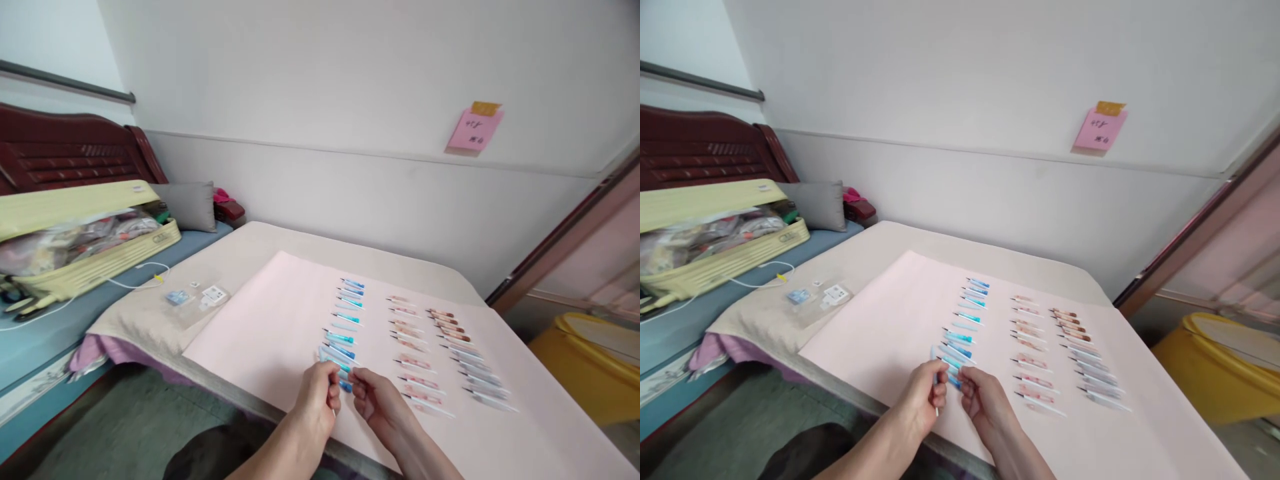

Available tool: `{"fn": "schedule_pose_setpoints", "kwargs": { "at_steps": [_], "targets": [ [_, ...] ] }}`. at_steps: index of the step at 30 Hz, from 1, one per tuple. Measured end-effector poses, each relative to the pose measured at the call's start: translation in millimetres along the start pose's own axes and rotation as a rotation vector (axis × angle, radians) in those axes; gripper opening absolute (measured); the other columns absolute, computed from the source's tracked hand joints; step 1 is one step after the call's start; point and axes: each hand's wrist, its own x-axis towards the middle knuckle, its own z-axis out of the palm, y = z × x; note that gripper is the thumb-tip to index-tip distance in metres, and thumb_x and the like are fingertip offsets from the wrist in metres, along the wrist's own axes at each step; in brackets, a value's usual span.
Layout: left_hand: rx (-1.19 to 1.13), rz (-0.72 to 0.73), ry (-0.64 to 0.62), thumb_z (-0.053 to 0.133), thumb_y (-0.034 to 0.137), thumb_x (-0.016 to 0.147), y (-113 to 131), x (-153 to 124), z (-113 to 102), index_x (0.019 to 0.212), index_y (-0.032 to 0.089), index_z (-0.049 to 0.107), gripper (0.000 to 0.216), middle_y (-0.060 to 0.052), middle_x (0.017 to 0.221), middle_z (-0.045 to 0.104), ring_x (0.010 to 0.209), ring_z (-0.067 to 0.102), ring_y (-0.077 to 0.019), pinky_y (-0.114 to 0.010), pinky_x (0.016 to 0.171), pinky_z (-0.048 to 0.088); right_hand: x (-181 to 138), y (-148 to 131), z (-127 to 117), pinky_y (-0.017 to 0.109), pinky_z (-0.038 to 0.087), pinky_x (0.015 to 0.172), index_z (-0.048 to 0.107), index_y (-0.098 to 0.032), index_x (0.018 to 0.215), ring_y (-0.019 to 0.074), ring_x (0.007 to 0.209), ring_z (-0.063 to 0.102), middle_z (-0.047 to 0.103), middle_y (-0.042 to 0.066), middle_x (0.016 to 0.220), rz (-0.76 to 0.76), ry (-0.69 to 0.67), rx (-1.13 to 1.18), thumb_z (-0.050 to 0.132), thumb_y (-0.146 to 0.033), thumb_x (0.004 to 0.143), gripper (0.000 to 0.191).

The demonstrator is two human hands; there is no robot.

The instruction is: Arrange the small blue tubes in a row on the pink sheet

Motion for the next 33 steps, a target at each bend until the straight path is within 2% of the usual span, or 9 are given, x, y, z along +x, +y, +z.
{"fn": "schedule_pose_setpoints", "kwargs": {
  "at_steps": [7, 12, 18, 22, 24, 27, 28, 30, 33],
  "targets": [
    [0.310, 0.237, -0.057, 0.061, 0.019, 0.059, -14, 6, 0, 0.074, 0.014, 0.057, 0.017, 0.009, 0.045, 0.035, 0.034, 0.018, -0.0009, -0.018, 0.035, 0.006, 5, 5, -5, 0.016, 0.028, 0.040, 0.054, -0.013, 0.064, 0.0034, 0.040, 0.042, 0.051, -0.005, 0.049, 0.057, 0.041, 0.071, 0.059, -0.017, 0.065, 0.006],
    [0.377, 0.239, -0.083, 0.063, 0.027, 0.060, -20, 9, 2, 0.083, 0.011, 0.060, 0.027, 0.008, 0.047, 0.036, 0.034, 0.019, -0.0008, -0.019, 0.035, 0.007, 5, 4, -7, 0.016, 0.029, 0.040, 0.057, -0.013, 0.069, 0.0040, 0.042, 0.043, 0.054, -0.003, 0.053, 0.053, 0.050, 0.039, 0.060, -0.018, 0.063, 0.008],
    [0.380, 0.250, -0.122, 0.067, 0.031, 0.060, -22, 11, 1, 0.072, 0.012, 0.058, 0.025, 0.008, 0.046, 0.034, 0.034, 0.018, -0.0001, -0.018, 0.035, 0.007, 1, 6, -4, 0.018, 0.029, 0.042, 0.057, -0.014, 0.071, 0.0054, 0.042, 0.039, 0.052, -0.002, 0.055, -0.034, 0.000, -0.114, 0.058, -0.029, 0.067, 0.015],
    [0.272, 0.266, -0.112, 0.069, 0.027, 0.059, -5, 13, -2, 0.066, 0.013, 0.054, 0.022, 0.008, 0.049, 0.037, 0.034, 0.019, 0.0006, -0.017, 0.034, 0.008, -1, 3, -8, 0.020, 0.027, 0.045, 0.054, -0.016, 0.061, 0.0075, 0.047, 0.040, 0.049, -0.003, 0.055, -0.150, -0.007, -0.275, 0.056, -0.029, 0.070, 0.016],
    [0.203, 0.305, -0.092, 0.070, 0.026, 0.058, 7, 14, -6, 0.067, 0.013, 0.054, 0.022, 0.008, 0.051, 0.038, 0.035, 0.021, 0.0009, -0.016, 0.033, 0.009, 0, 3, -13, 0.021, 0.028, 0.050, 0.052, -0.017, 0.060, 0.0095, 0.055, 0.043, 0.050, -0.002, 0.060, -0.362, 0.042, -0.529, 0.055, -0.021, 0.070, 0.010],
    [0.111, 0.342, -0.058, 0.071, 0.023, 0.058, 23, 16, -11, 0.066, 0.013, 0.053, 0.022, 0.007, 0.053, 0.039, 0.035, 0.022, 0.0013, -0.015, 0.032, 0.011, 6, 9, -25, 0.023, 0.028, 0.056, 0.054, -0.020, 0.073, 0.0135, 0.070, 0.050, 0.055, 0.001, 0.078, -0.732, 0.170, -1.209, 0.049, -0.013, 0.073, 0.008],
    [0.087, 0.340, -0.046, 0.071, 0.022, 0.058, 27, 17, -12, 0.065, 0.013, 0.053, 0.022, 0.007, 0.053, 0.040, 0.035, 0.022, 0.0014, -0.015, 0.032, 0.011, 9, 14, -28, 0.024, 0.028, 0.056, 0.054, -0.020, 0.078, 0.0146, 0.072, 0.052, 0.056, 0.001, 0.082, -0.778, 0.199, -1.410, 0.048, -0.013, 0.074, 0.010],
    [0.056, 0.331, -0.032, 0.071, 0.021, 0.058, 30, 17, -13, 0.064, 0.013, 0.052, 0.022, 0.007, 0.053, 0.041, 0.035, 0.022, 0.0016, -0.015, 0.032, 0.012, 15, 24, -33, 0.024, 0.028, 0.054, 0.052, -0.020, 0.083, 0.0158, 0.073, 0.055, 0.057, 0.002, 0.085, -0.775, 0.216, -1.655, 0.046, -0.014, 0.077, 0.011],
    [0.037, 0.319, -0.044, 0.071, 0.020, 0.059, 31, 16, -12, 0.065, 0.012, 0.052, 0.021, 0.007, 0.054, 0.042, 0.035, 0.022, 0.0016, -0.014, 0.031, 0.012, 22, 37, -35, 0.024, 0.028, 0.053, 0.050, -0.021, 0.086, 0.0166, 0.075, 0.058, 0.058, 0.001, 0.084, -0.801, 0.209, -1.794, 0.045, -0.017, 0.080, 0.009]
  ]
}}
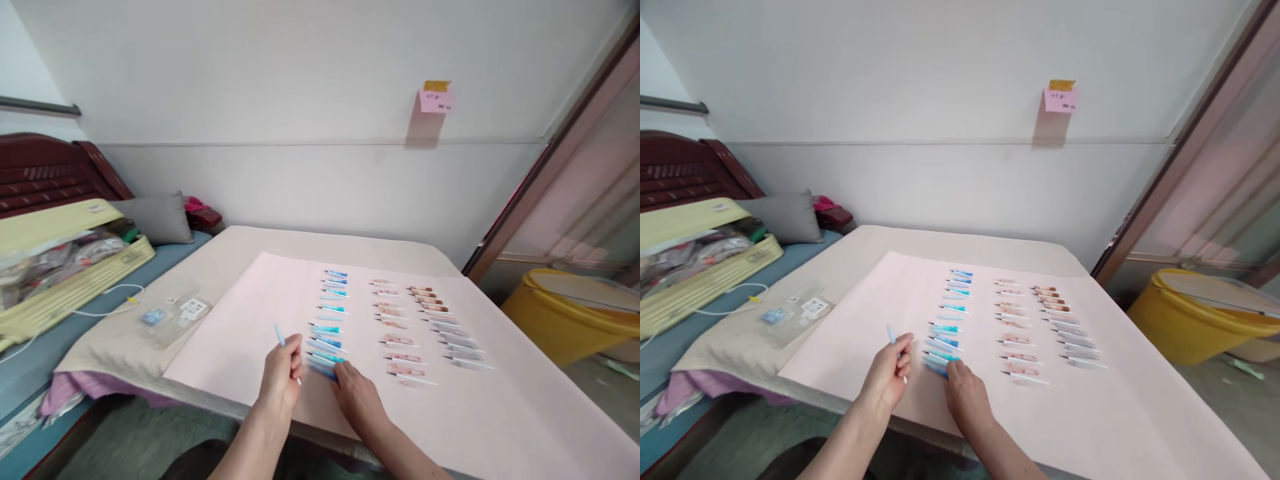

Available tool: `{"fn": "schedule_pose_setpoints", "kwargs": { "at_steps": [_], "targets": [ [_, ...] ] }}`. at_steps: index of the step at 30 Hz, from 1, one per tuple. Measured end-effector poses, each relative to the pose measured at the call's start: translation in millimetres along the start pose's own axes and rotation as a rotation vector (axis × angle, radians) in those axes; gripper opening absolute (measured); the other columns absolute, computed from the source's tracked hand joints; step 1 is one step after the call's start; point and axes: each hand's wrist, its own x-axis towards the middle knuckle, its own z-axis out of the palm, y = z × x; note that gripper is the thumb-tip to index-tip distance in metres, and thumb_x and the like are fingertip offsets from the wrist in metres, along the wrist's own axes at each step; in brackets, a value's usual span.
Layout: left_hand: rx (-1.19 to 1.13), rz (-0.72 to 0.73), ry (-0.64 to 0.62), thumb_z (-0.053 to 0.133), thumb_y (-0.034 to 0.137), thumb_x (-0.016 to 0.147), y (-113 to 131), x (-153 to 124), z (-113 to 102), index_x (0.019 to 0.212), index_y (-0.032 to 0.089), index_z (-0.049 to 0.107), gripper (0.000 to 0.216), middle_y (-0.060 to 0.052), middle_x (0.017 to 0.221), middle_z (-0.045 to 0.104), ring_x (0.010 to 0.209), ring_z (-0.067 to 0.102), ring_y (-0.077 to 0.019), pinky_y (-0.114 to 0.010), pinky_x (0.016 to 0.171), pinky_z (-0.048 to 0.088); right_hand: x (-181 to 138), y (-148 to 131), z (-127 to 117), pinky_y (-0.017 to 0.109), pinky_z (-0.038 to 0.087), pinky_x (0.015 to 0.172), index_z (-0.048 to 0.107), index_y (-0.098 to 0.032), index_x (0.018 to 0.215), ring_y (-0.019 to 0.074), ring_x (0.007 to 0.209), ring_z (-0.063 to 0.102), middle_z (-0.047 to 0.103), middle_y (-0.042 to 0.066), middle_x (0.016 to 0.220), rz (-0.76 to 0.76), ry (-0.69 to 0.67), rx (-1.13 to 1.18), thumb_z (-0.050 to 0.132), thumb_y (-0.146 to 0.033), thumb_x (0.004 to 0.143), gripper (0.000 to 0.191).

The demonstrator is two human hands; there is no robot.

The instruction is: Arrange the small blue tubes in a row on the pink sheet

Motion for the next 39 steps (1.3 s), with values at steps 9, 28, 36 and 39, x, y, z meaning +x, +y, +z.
{"fn": "schedule_pose_setpoints", "kwargs": {
  "at_steps": [9, 28, 36, 39],
  "targets": [
    [-0.018, -0.020, 0.003, 0.071, 0.019, 0.059, -1, 4, -2, 0.067, 0.012, 0.054, 0.020, 0.006, 0.055, 0.043, 0.034, 0.024, 0.0019, -0.014, 0.031, 0.014, 6, -10, 13, 0.023, 0.030, 0.053, 0.053, -0.021, 0.087, 0.0153, 0.073, 0.059, 0.057, 0.004, 0.090, -0.054, -0.014, -0.015, 0.041, -0.017, 0.083, 0.013],
    [0.136, -0.093, -0.058, 0.062, 0.014, 0.061, -22, 1, -1, 0.067, 0.013, 0.052, 0.012, 0.006, 0.053, 0.041, 0.034, 0.023, 0.0006, -0.016, 0.033, 0.011, 5, -9, -38, 0.022, 0.033, 0.054, 0.048, -0.020, 0.066, 0.0122, 0.055, 0.048, 0.050, -0.004, 0.055, 0.104, 0.062, 0.701, 0.048, -0.021, 0.072, 0.007],
    [0.170, -0.127, -0.046, 0.061, 0.015, 0.060, -18, -3, 5, 0.076, 0.011, 0.058, 0.017, 0.006, 0.053, 0.043, 0.033, 0.024, 0.0006, -0.016, 0.033, 0.009, 6, -7, -39, 0.022, 0.034, 0.054, 0.048, -0.020, 0.065, 0.0119, 0.056, 0.048, 0.050, -0.003, 0.057, 0.111, 0.083, 0.722, 0.048, -0.019, 0.070, 0.005],
    [0.166, -0.115, -0.055, 0.062, 0.020, 0.062, -19, -5, 7, 0.078, 0.010, 0.059, 0.019, 0.005, 0.054, 0.044, 0.033, 0.023, 0.0009, -0.016, 0.033, 0.009, 7, -6, -37, 0.022, 0.035, 0.053, 0.048, -0.020, 0.066, 0.0114, 0.055, 0.048, 0.050, -0.004, 0.057, 0.135, 0.078, 0.782, 0.048, -0.020, 0.070, 0.004]
  ]
}}
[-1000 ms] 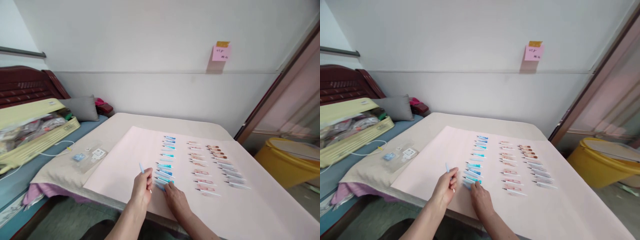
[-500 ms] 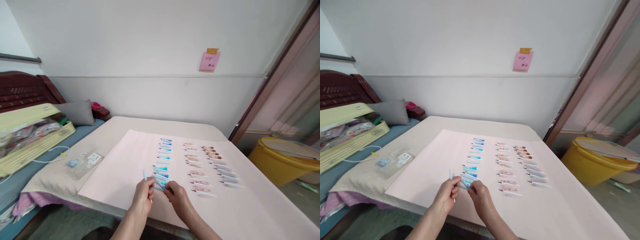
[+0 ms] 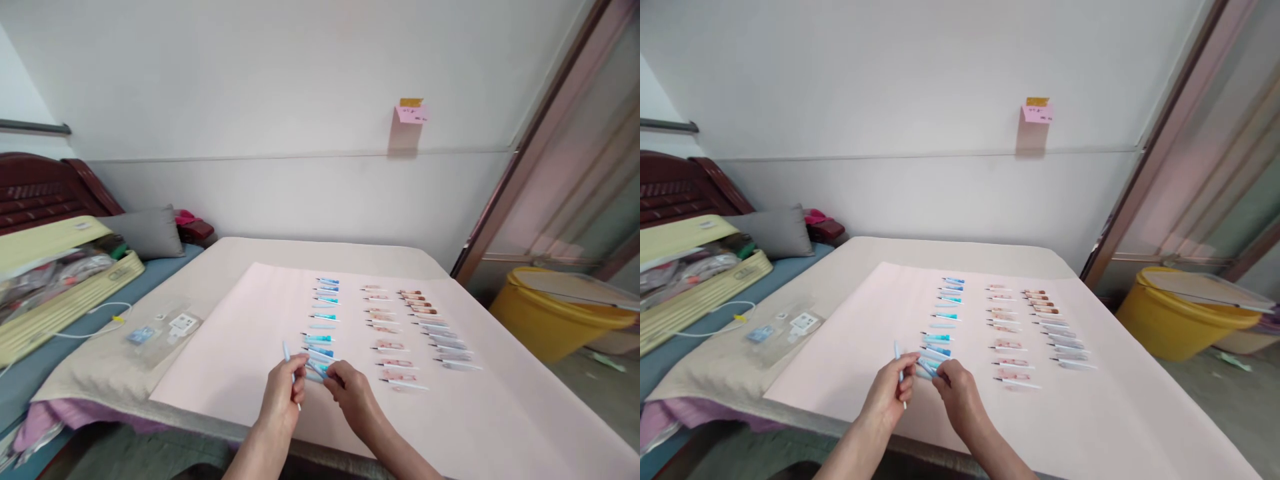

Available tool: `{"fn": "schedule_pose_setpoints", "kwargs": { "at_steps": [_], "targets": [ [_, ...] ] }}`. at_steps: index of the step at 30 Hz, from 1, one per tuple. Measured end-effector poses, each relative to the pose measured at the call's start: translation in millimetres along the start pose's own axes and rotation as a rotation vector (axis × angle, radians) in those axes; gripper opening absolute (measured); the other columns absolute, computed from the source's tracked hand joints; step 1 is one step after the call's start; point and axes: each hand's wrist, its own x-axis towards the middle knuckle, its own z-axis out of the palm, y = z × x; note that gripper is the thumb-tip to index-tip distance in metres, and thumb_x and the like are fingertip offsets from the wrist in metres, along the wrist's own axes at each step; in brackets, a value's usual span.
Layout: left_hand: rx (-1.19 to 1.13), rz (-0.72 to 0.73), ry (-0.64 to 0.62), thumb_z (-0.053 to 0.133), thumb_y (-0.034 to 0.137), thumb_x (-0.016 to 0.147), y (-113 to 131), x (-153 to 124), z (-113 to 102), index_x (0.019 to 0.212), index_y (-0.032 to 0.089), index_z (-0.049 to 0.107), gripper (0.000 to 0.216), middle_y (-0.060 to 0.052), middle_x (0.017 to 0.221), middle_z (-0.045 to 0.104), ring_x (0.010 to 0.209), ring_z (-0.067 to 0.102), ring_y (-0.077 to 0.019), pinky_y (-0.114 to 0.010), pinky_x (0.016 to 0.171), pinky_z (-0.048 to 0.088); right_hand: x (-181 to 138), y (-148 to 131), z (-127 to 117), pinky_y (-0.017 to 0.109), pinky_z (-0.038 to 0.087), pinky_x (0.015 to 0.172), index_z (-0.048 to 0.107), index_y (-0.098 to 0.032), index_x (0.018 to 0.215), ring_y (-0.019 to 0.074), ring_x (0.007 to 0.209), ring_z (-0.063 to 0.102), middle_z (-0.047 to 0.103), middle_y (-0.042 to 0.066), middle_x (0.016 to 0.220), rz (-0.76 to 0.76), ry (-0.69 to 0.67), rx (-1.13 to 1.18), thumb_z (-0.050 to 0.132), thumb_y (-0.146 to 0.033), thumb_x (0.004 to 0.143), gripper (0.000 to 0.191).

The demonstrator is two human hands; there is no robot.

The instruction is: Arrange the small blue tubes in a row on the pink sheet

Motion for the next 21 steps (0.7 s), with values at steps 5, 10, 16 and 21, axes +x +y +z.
{"fn": "schedule_pose_setpoints", "kwargs": {
  "at_steps": [5, 10, 16, 21],
  "targets": [
    [-0.106, -0.021, -0.042, 0.062, 0.019, 0.066, 8, 0, -1, 0.078, 0.010, 0.058, 0.016, 0.005, 0.053, 0.045, 0.033, 0.023, 0.0011, -0.015, 0.031, 0.011, 0, -3, 0, 0.020, 0.038, 0.048, 0.050, -0.019, 0.069, 0.0109, 0.049, 0.050, 0.047, -0.005, 0.051, 0.081, -0.053, 0.184, 0.047, -0.022, 0.072, 0.005],
    [-0.376, -0.047, 0.025, 0.051, 0.023, 0.078, 28, 3, -10, 0.072, 0.009, 0.054, 0.016, 0.002, 0.053, 0.045, 0.033, 0.027, 0.0000, -0.013, 0.031, 0.019, -11, -17, 3, 0.019, 0.038, 0.041, 0.050, -0.019, 0.065, 0.0098, 0.043, 0.049, 0.046, -0.006, 0.048, 0.114, -0.155, 0.266, 0.047, -0.021, 0.070, 0.006],
    [-0.501, -0.024, 0.044, 0.047, 0.020, 0.079, 30, 5, -12, 0.066, 0.011, 0.050, 0.016, 0.000, 0.055, 0.047, 0.035, 0.030, -0.0014, -0.014, 0.033, 0.024, -23, -28, 12, 0.018, 0.037, 0.036, 0.051, -0.018, 0.063, 0.0108, 0.040, 0.051, 0.046, -0.006, 0.046, 0.181, -0.262, 0.258, 0.047, -0.020, 0.067, 0.006],
    [-0.467, 0.022, 0.029, 0.050, 0.020, 0.076, 23, 4, -9, 0.067, 0.011, 0.051, 0.013, 0.001, 0.056, 0.047, 0.035, 0.031, -0.0022, -0.016, 0.033, 0.024, -23, -26, 13, 0.017, 0.036, 0.035, 0.051, -0.018, 0.061, 0.0104, 0.039, 0.051, 0.045, -0.006, 0.044, 0.198, -0.248, 0.233, 0.047, -0.018, 0.066, 0.006]
  ]
}}
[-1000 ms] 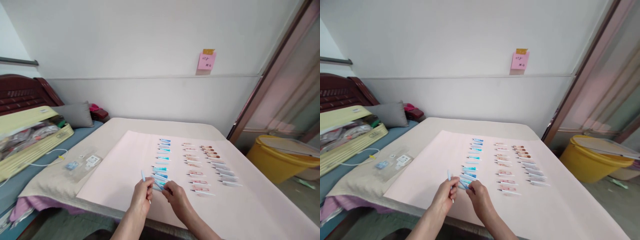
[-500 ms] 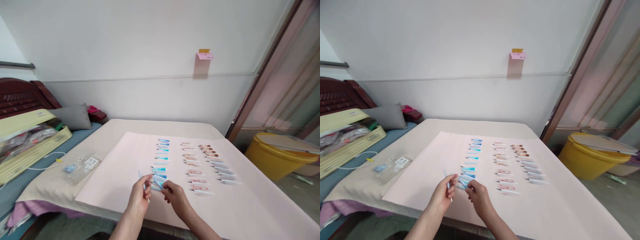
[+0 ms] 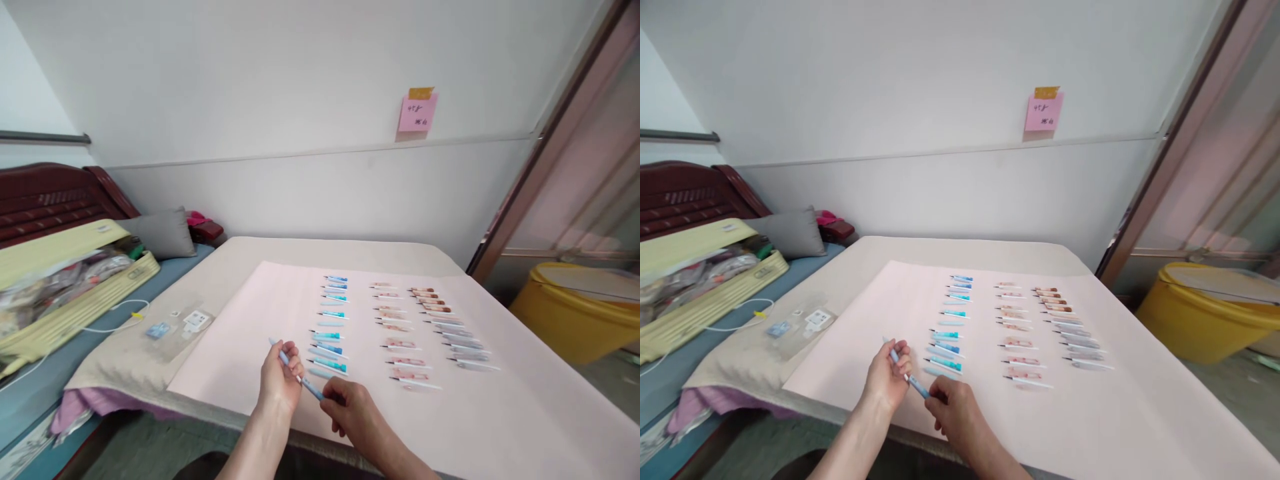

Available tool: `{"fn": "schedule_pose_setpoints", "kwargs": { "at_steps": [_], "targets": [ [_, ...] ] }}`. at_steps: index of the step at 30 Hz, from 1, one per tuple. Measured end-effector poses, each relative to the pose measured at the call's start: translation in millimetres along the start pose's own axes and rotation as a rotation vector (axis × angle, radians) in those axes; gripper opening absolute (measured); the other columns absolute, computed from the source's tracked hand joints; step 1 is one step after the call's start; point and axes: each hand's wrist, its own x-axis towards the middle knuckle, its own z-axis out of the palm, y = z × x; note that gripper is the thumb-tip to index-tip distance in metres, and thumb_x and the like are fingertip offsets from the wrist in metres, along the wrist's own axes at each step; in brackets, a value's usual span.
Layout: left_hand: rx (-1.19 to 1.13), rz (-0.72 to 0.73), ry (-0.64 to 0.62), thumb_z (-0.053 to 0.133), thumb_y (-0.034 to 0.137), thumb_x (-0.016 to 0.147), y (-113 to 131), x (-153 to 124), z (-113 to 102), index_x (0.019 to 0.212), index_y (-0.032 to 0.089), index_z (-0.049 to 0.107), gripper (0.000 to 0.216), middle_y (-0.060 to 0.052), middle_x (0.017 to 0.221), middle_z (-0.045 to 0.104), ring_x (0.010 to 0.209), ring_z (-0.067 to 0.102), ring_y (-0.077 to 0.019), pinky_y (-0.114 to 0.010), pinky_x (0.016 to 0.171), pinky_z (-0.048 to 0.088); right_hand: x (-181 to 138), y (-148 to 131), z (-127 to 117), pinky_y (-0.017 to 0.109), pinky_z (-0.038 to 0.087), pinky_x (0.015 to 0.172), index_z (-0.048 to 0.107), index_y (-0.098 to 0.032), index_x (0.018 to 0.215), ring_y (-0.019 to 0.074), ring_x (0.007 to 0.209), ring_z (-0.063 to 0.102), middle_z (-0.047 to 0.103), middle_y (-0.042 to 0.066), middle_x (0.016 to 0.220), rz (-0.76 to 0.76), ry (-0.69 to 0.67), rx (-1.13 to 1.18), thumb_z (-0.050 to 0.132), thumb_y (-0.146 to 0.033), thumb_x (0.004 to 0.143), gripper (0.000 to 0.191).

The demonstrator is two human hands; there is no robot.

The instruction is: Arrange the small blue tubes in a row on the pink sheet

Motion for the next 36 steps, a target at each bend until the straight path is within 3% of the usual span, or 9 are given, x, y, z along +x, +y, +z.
{"fn": "schedule_pose_setpoints", "kwargs": {
  "at_steps": [7, 17, 26, 31, 36],
  "targets": [
    [0.024, 0.039, -0.022, 0.053, 0.020, 0.074, -5, 2, -2, 0.067, 0.013, 0.050, 0.011, 0.001, 0.057, 0.046, 0.036, 0.031, -0.0022, -0.017, 0.033, 0.024, -1, 0, 1, 0.016, 0.037, 0.036, 0.051, -0.017, 0.061, 0.0099, 0.039, 0.052, 0.046, -0.006, 0.044, -0.025, -0.015, 0.022, 0.048, -0.019, 0.066, 0.006],
    [0.106, 0.153, -0.044, 0.056, 0.021, 0.073, -19, -10, 4, 0.069, 0.013, 0.053, 0.010, -0.005, 0.067, 0.055, 0.055, 0.052, -0.0103, -0.022, 0.050, 0.044, -1, -4, 3, 0.017, 0.035, 0.031, 0.049, -0.018, 0.060, 0.0102, 0.035, 0.049, 0.044, -0.007, 0.041, 0.037, 0.107, 0.043, 0.044, -0.019, 0.065, 0.007],
    [0.160, 0.166, -0.121, 0.057, 0.018, 0.070, -30, -14, 4, 0.066, 0.014, 0.051, 0.008, -0.004, 0.068, 0.057, 0.057, 0.052, -0.0102, -0.023, 0.055, 0.044, -3, -10, -1, 0.016, 0.034, 0.032, 0.051, -0.017, 0.063, 0.0090, 0.037, 0.048, 0.044, -0.007, 0.043, 0.006, 0.095, 0.097, 0.045, -0.019, 0.066, 0.007],
    [0.237, 0.215, -0.189, 0.053, 0.025, 0.073, -34, -14, 3, 0.068, 0.015, 0.052, 0.012, -0.005, 0.068, 0.059, 0.053, 0.051, -0.0120, -0.027, 0.054, 0.043, -2, -10, -7, 0.017, 0.035, 0.036, 0.062, -0.018, 0.077, 0.0089, 0.039, 0.048, 0.046, -0.006, 0.046, -0.024, 0.102, 0.073, 0.045, -0.022, 0.070, 0.019],
    [0.271, 0.230, -0.206, 0.052, 0.029, 0.075, -37, -17, 3, 0.069, 0.015, 0.052, 0.016, -0.006, 0.069, 0.060, 0.053, 0.052, -0.0135, -0.029, 0.054, 0.042, -4, -16, -12, 0.019, 0.036, 0.044, 0.063, -0.018, 0.068, 0.0076, 0.042, 0.047, 0.050, -0.004, 0.051, -0.125, 0.152, -0.034, 0.046, -0.021, 0.071, 0.018]
  ]
}}
